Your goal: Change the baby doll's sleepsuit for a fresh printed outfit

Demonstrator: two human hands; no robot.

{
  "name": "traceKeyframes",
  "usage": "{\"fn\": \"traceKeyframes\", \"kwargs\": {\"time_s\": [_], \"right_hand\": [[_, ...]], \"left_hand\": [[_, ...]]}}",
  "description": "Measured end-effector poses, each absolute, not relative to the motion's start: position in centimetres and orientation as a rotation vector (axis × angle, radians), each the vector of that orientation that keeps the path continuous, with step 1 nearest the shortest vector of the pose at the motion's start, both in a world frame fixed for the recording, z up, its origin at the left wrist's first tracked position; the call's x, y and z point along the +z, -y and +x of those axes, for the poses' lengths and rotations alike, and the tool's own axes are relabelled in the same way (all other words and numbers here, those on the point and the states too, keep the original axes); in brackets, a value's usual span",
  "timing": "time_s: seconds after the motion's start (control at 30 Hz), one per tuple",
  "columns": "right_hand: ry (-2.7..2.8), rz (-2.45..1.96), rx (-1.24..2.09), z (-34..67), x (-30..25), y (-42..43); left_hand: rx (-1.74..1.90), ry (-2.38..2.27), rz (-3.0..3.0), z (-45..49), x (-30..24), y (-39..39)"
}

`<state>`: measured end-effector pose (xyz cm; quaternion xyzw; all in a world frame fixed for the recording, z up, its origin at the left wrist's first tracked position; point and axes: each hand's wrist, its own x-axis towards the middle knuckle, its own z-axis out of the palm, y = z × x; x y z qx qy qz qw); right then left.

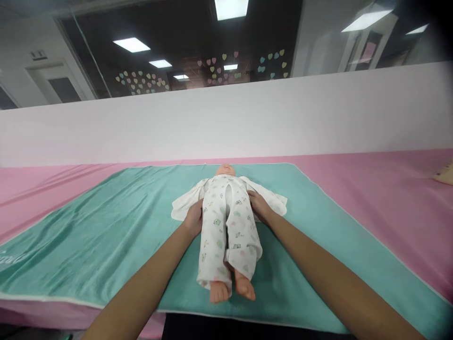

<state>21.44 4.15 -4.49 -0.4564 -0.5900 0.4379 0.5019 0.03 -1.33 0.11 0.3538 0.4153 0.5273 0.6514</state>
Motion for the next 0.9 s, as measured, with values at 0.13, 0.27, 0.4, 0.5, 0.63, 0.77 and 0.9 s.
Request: {"fn": "traceKeyframes", "kwargs": {"time_s": [0.13,0.27,0.4,0.5,0.63,0.77,0.9], "right_hand": [[1.457,-1.242,0.832,21.9,-3.0,-1.0],[1.608,-1.187,0.464,21.6,-0.4,6.5],[2.106,-1.009,0.415,19.2,0.4,15.3],[2.273,-1.051,0.151,16.9,-0.4,18.9],[2.269,-1.112,0.007,15.2,-1.1,19.1],[2.071,-1.185,0.281,15.4,-0.2,18.4],[1.921,-1.161,0.554,15.2,1.0,18.9]], "left_hand": [[1.269,-0.973,1.076,-1.3,-0.2,5.3],[1.271,-1.296,1.525,-2.8,-1.1,11.9],[1.127,-1.352,2.057,-3.5,-2.2,17.6],[1.014,-1.419,2.3,-3.1,-2.6,19.5],[0.945,-1.5,2.504,-2.6,-2.5,19.0],[1.003,-1.579,2.576,-2.2,-2.0,18.1],[1.134,-1.546,2.602,-1.2,-0.8,18.1]]}}
